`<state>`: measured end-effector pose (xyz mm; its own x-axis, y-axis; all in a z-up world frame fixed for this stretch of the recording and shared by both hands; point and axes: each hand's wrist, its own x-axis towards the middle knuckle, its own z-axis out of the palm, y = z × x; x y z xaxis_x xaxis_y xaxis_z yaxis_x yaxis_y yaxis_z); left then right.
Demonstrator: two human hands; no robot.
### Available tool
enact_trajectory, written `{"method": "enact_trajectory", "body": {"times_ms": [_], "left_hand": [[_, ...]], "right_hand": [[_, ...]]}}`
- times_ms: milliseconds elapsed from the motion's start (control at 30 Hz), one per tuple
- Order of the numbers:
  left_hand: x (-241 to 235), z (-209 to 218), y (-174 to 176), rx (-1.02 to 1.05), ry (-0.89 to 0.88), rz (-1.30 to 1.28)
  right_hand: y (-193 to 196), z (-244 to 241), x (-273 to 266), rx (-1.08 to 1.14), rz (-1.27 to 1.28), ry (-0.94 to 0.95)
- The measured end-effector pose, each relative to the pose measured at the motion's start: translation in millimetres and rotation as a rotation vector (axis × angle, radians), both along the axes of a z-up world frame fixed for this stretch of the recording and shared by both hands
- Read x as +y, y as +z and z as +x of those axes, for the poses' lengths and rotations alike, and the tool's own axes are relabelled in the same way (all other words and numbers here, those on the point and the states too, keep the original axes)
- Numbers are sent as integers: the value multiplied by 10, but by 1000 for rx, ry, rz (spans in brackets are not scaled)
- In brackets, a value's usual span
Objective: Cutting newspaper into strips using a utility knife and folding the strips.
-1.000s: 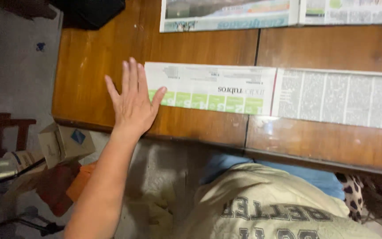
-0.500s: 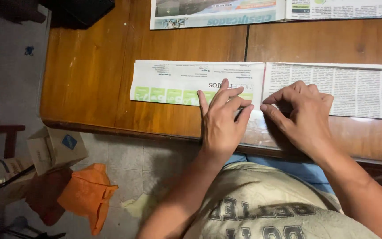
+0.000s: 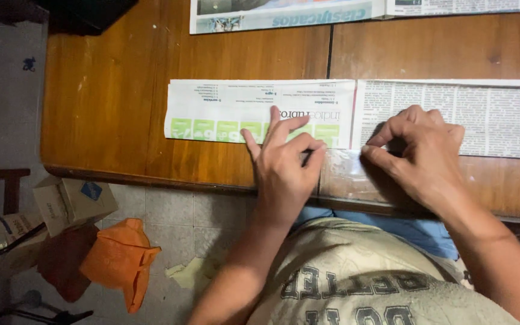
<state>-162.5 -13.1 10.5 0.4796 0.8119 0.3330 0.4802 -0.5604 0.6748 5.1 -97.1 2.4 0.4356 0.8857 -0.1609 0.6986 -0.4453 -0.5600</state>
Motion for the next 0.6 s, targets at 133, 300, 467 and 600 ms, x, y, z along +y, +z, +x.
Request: {"method": "enact_trajectory", "body": {"times_ms": [133,300,467,600], "left_hand": [[80,-129,-97,76,71,23],[235,-390,-42,3,67,-57],[479,-773,6,-66,74,-119],[690,-1093,-98,53,179,17]], "right_hand": [[-13,176,-140,21,-27,-13],[50,403,-374,54,-53,-81],[-162,723,-667,65,14,-182],[-253,890,-892,162,152,-279]]}}
